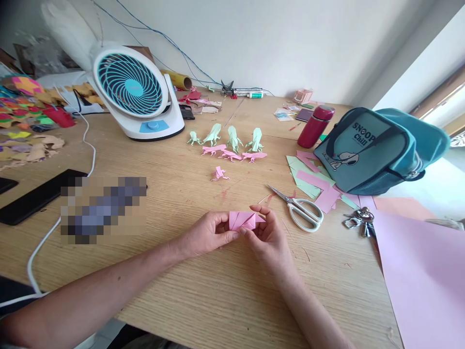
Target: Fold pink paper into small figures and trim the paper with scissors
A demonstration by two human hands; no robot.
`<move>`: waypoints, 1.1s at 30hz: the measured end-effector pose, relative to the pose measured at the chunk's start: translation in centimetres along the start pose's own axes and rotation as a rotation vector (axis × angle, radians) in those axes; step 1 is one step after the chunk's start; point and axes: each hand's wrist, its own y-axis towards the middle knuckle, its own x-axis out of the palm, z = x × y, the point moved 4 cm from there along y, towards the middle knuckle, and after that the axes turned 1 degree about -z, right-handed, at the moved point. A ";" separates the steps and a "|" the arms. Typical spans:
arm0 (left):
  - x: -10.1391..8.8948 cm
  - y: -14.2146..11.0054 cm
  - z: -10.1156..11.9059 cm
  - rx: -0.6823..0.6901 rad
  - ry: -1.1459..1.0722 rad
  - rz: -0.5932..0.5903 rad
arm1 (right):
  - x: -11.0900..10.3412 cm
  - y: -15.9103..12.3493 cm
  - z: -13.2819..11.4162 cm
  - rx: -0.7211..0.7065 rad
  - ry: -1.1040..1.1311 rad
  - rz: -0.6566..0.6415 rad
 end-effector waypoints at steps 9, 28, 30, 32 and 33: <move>0.1 0.2 -0.1 -0.071 -0.113 -0.047 | -0.3 0.2 -0.7 -0.011 -0.013 -0.069; 0.3 0.1 -0.1 0.066 -0.161 -0.008 | -0.7 0.2 -0.5 -0.020 -0.017 0.018; 0.4 0.1 -0.1 0.058 -0.184 0.001 | -0.4 0.2 -0.3 -0.020 -0.024 0.006; 0.4 0.0 -0.1 0.048 -0.171 0.015 | -0.3 0.1 -0.2 -0.022 -0.028 -0.005; 0.3 0.0 -0.1 0.043 -0.147 0.029 | -0.2 0.1 -0.2 -0.027 -0.030 -0.009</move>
